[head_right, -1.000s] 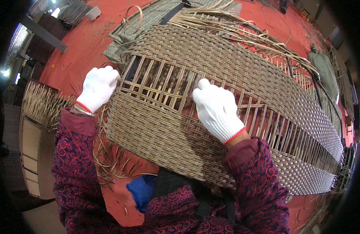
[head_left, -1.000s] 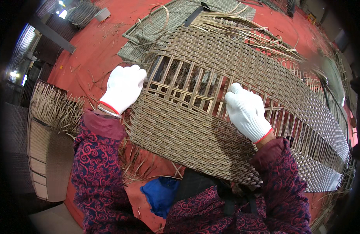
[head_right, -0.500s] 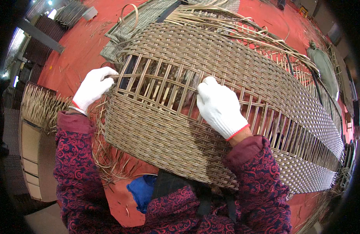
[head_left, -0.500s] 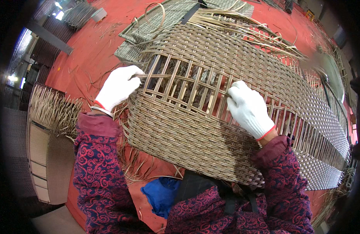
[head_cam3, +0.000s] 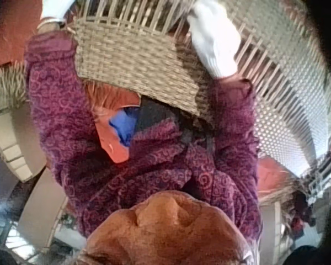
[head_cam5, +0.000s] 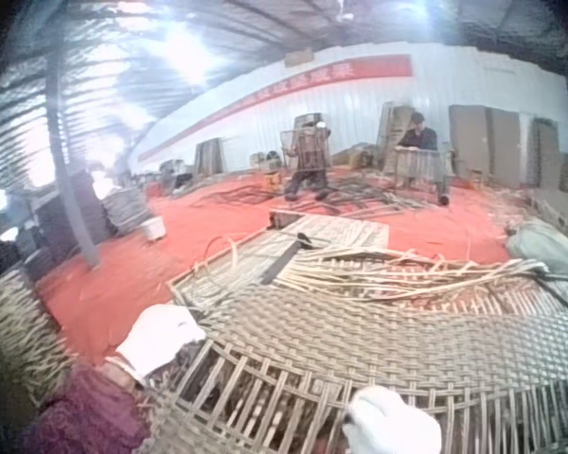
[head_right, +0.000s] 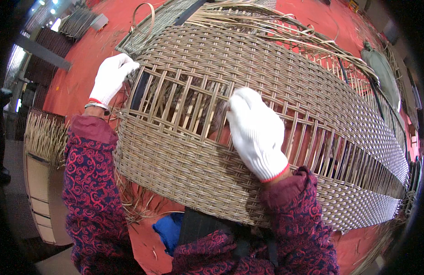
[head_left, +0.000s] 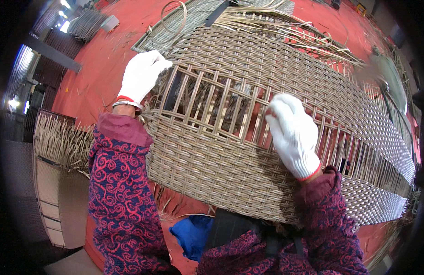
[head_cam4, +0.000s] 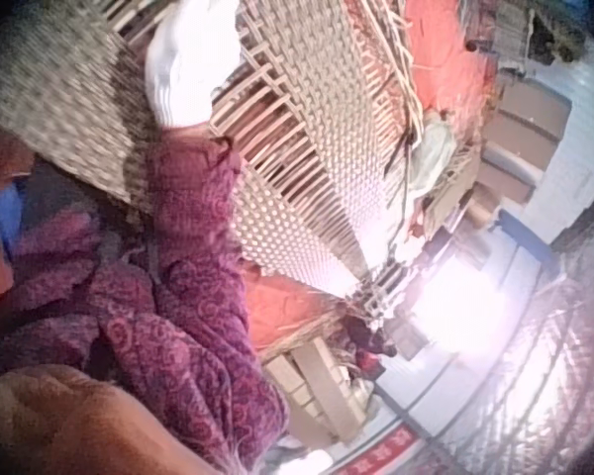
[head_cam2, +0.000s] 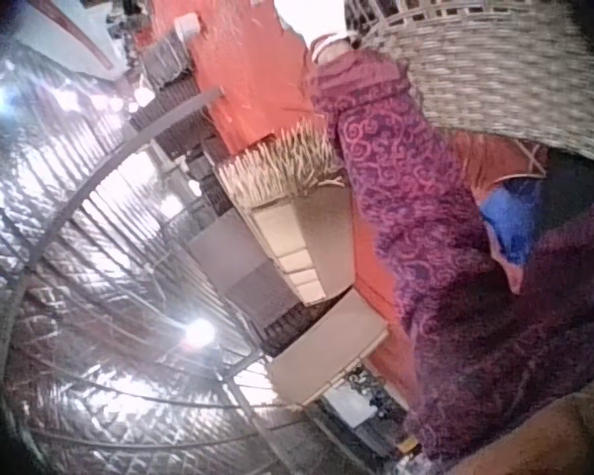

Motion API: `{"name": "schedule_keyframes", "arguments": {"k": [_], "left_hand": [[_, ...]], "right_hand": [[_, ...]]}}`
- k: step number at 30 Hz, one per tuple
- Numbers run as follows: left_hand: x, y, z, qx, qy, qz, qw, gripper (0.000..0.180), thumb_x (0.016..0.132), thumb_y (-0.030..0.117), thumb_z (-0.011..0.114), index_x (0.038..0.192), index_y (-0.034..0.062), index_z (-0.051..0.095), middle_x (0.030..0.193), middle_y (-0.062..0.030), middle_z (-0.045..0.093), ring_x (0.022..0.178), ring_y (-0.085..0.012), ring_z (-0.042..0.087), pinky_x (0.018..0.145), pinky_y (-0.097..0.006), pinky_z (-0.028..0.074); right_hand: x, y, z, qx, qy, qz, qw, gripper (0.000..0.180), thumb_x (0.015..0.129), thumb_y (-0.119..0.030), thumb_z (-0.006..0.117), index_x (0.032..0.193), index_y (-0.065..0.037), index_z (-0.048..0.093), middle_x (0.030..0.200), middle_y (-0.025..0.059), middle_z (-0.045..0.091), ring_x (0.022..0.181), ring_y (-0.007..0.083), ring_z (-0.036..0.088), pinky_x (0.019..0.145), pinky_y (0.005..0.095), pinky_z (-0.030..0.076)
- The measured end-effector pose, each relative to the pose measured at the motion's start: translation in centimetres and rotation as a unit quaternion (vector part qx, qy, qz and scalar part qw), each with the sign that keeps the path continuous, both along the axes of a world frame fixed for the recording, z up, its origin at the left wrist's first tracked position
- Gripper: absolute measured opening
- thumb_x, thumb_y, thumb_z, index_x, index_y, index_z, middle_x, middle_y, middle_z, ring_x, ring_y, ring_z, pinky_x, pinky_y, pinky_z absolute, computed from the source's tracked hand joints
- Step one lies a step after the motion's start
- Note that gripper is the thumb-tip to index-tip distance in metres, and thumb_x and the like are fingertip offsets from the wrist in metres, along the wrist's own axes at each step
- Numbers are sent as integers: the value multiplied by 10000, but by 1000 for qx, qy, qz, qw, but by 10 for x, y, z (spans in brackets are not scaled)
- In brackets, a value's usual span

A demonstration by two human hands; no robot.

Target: The person weaves a large flat basket by hand, interlacing thin reed strips through a pre-formed frame. They repeatedly pull new strips through the weave, tighten the pattern, and adjust the basket's position to continue the work.

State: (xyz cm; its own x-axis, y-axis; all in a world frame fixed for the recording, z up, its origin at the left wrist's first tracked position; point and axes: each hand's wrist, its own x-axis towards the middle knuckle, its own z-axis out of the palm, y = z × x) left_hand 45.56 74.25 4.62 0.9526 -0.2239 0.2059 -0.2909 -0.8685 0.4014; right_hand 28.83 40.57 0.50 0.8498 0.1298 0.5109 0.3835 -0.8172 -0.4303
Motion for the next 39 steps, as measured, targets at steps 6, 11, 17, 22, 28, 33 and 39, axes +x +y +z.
{"name": "schedule_keyframes", "arguments": {"k": [6,11,17,22,28,33,39], "left_hand": [[-10,-2,-10,-115,-5,68,991,281,887,264,786,1024,23,739,909,-121,734,796,-226,676,715,-369,514],[-47,-47,-5,-29,-272,-30,961,292,845,171,795,1112,79,721,1081,-105,729,907,-283,706,807,-396,561],[-83,-112,-19,40,-188,-190,963,141,840,67,771,965,63,706,943,-90,690,793,-240,679,713,-354,544],[-84,-120,-22,1,-117,-154,981,179,790,163,804,899,98,678,870,-81,641,808,-279,643,708,-408,504],[-61,-147,-42,133,-173,-105,970,159,838,120,774,893,75,631,905,-110,631,816,-332,654,723,-436,520],[-64,-150,-42,98,-149,-62,982,169,844,167,781,903,104,637,915,-100,639,840,-334,667,732,-450,538],[-120,-156,-32,88,-214,-80,969,241,836,16,719,1072,68,712,1143,-138,691,1030,-357,667,918,-439,545]], "right_hand": [[-22,-12,4,-128,27,-6,991,178,830,-174,764,990,-138,694,858,33,620,790,262,602,710,397,474],[-14,-15,2,-159,70,2,985,208,876,-227,744,1069,-169,692,846,23,620,799,249,605,719,398,461],[5,-21,-5,-113,78,-29,990,288,957,-281,661,1216,-153,662,929,65,689,826,275,662,688,430,478],[0,-18,-14,-107,18,-30,994,323,952,-308,655,1233,-149,651,1016,58,688,896,277,653,732,433,467],[-12,-19,-20,-99,34,-25,994,301,926,-356,657,1159,-168,626,1011,36,624,941,261,608,769,441,434],[-41,-29,-11,-37,77,103,991,350,894,-327,694,1179,-138,618,1021,51,615,997,278,611,787,442,476],[-83,-116,4,3,-15,-42,999,280,836,-173,743,1095,-92,675,1114,67,671,1003,306,649,874,424,505]]}}
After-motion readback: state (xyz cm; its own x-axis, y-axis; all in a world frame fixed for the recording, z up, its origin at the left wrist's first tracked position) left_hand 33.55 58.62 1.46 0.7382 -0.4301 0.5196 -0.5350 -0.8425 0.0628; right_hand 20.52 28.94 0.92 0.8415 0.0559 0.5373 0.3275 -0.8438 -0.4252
